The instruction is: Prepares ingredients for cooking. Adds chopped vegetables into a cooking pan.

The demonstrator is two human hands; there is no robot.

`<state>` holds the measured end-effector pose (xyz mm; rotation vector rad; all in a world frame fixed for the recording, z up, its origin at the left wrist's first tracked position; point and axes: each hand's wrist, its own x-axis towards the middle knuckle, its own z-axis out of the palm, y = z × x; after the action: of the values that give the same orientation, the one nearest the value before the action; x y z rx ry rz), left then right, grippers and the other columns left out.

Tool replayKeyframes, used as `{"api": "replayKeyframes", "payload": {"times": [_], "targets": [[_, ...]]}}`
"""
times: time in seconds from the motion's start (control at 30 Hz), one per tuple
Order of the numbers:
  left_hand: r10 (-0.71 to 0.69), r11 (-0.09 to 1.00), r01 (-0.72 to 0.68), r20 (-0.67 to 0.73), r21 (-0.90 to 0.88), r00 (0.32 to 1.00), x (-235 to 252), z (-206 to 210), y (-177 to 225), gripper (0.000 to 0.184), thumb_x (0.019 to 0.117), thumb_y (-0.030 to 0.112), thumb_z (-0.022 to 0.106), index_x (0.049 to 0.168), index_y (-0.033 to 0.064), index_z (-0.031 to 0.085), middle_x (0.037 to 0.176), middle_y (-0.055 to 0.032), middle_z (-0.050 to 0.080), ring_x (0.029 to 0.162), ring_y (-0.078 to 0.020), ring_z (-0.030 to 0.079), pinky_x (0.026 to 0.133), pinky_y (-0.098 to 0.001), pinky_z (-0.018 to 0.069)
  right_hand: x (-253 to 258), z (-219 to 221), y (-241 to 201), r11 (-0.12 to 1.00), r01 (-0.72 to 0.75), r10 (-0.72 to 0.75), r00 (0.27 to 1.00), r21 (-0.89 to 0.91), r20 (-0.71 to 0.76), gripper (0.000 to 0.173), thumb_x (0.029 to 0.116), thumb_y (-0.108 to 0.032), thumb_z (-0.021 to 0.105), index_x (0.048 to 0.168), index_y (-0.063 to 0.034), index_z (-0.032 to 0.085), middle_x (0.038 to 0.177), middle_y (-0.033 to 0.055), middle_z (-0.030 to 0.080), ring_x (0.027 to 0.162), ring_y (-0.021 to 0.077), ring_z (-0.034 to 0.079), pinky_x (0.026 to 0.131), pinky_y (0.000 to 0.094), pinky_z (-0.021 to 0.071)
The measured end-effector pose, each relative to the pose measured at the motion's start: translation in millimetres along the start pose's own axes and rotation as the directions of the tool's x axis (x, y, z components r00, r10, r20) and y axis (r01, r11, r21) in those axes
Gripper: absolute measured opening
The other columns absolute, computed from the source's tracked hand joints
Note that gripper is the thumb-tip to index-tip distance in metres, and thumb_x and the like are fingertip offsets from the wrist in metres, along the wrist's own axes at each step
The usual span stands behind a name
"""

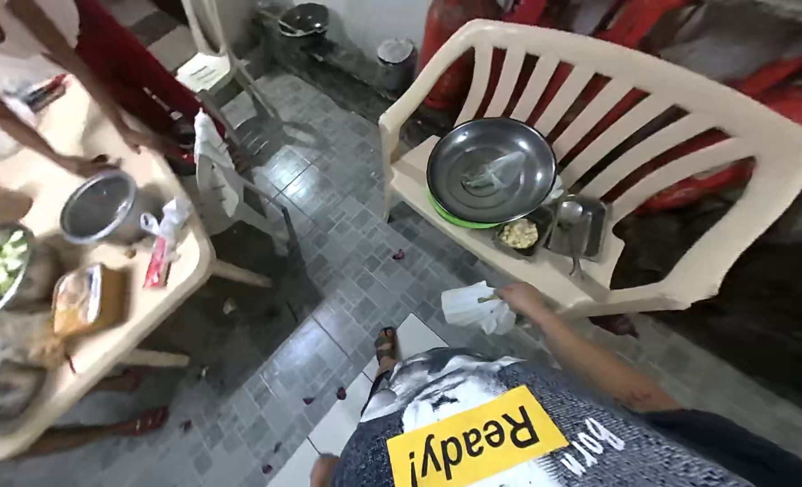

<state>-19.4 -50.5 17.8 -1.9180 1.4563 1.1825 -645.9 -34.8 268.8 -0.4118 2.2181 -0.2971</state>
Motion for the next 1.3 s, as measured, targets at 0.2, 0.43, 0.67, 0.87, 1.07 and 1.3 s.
{"api": "replayKeyframes", "payload": {"times": [0.2, 0.43, 0.67, 0.87, 1.07, 1.3], "targets": [[0.624, 0.76, -0.629, 0.086, 0.164, 0.776, -73.5, -211.4, 409.9, 0.092, 0.0844, 0.018, 0.085, 0.159, 0.0029, 0.032, 0.156, -0.0355, 0.034, 0.134, -0.0512, 0.05, 0.107, -0.0602, 0.0463, -30.1, -30.4, -144.9, 0.964, 0.266, -0.265, 0.964, -0.023, 0.03, 0.04, 0.1085, -0.03, 0.053, 0.12, 0.0057, 0.069, 0.123, 0.0285, 0.067, 0.12, 0.0411, 0.062, 0.106, 0.0586, 0.0431], [0.868, 0.394, -0.893, 0.231, 0.216, 0.439, -91.6, -211.6, 642.9, 0.04, 0.0929, -0.003, 0.062, 0.132, -0.0084, 0.061, 0.137, -0.0354, 0.055, 0.123, -0.046, 0.059, 0.107, -0.0544, 0.0464, -18.0, -64.7, -250.7, 0.797, 0.603, -0.602, 0.788, 0.037, 0.126, 0.037, 0.108, -0.022, 0.052, 0.125, 0.008, 0.065, 0.126, 0.0285, 0.063, 0.119, 0.0409, 0.061, 0.106, 0.0534, 0.0449], [0.73, 0.654, -0.661, -0.081, 0.368, 0.678, -48.3, -287.5, 759.4, 0.043, 0.1073, 0.017, 0.053, 0.139, -0.0131, 0.052, 0.14, -0.0358, 0.054, 0.133, -0.0469, 0.052, 0.114, -0.0552, 0.0394, 88.3, -118.7, -200.9, 0.9, 0.388, -0.4, 0.916, 0.197, 0.026, 0.036, 0.1082, -0.014, 0.05, 0.14, -0.0007, 0.061, 0.129, 0.0266, 0.065, 0.12, 0.0398, 0.063, 0.108, 0.054, 0.0459], [0.753, 0.655, -0.712, -0.138, 0.254, 0.643, -8.0, -269.1, 873.5, 0.046, 0.1089, 0.02, 0.051, 0.138, -0.0152, 0.049, 0.132, -0.0365, 0.058, 0.127, -0.0442, 0.058, 0.11, -0.0526, 0.0432, 152.8, -137.9, -156.9, 0.941, 0.052, -0.041, 0.998, 0.334, -0.039, 0.033, 0.1095, -0.014, 0.05, 0.134, 0.0007, 0.064, 0.134, 0.0264, 0.063, 0.127, 0.0414, 0.06, 0.111, 0.0564, 0.0424], [0.72, 0.657, -0.696, 0.031, 0.289, 0.693, 45.9, -213.5, 988.3, 0.05, 0.1088, 0.026, 0.052, 0.142, -0.0111, 0.047, 0.137, -0.035, 0.056, 0.128, -0.0457, 0.057, 0.109, -0.0562, 0.0443, 161.4, -146.3, -139.0, 0.888, -0.147, 0.188, 0.981, 0.436, -0.053, 0.034, 0.1089, -0.015, 0.049, 0.137, -0.0018, 0.063, 0.131, 0.0247, 0.065, 0.12, 0.0374, 0.064, 0.107, 0.0522, 0.0465], [0.659, 0.467, -0.665, 0.271, 0.582, 0.701, 73.4, -157.8, 1038.5, 0.051, 0.1062, 0.027, 0.057, 0.143, -0.0068, 0.05, 0.143, -0.0356, 0.051, 0.133, -0.047, 0.052, 0.111, -0.056, 0.0419, 128.7, -136.5, -89.7, 0.64, -0.349, 0.532, 0.844, 0.684, -0.067, 0.034, 0.1079, -0.013, 0.051, 0.137, -0.0002, 0.062, 0.125, 0.0267, 0.067, 0.108, 0.0372, 0.068, 0.096, 0.053, 0.0519]]}}
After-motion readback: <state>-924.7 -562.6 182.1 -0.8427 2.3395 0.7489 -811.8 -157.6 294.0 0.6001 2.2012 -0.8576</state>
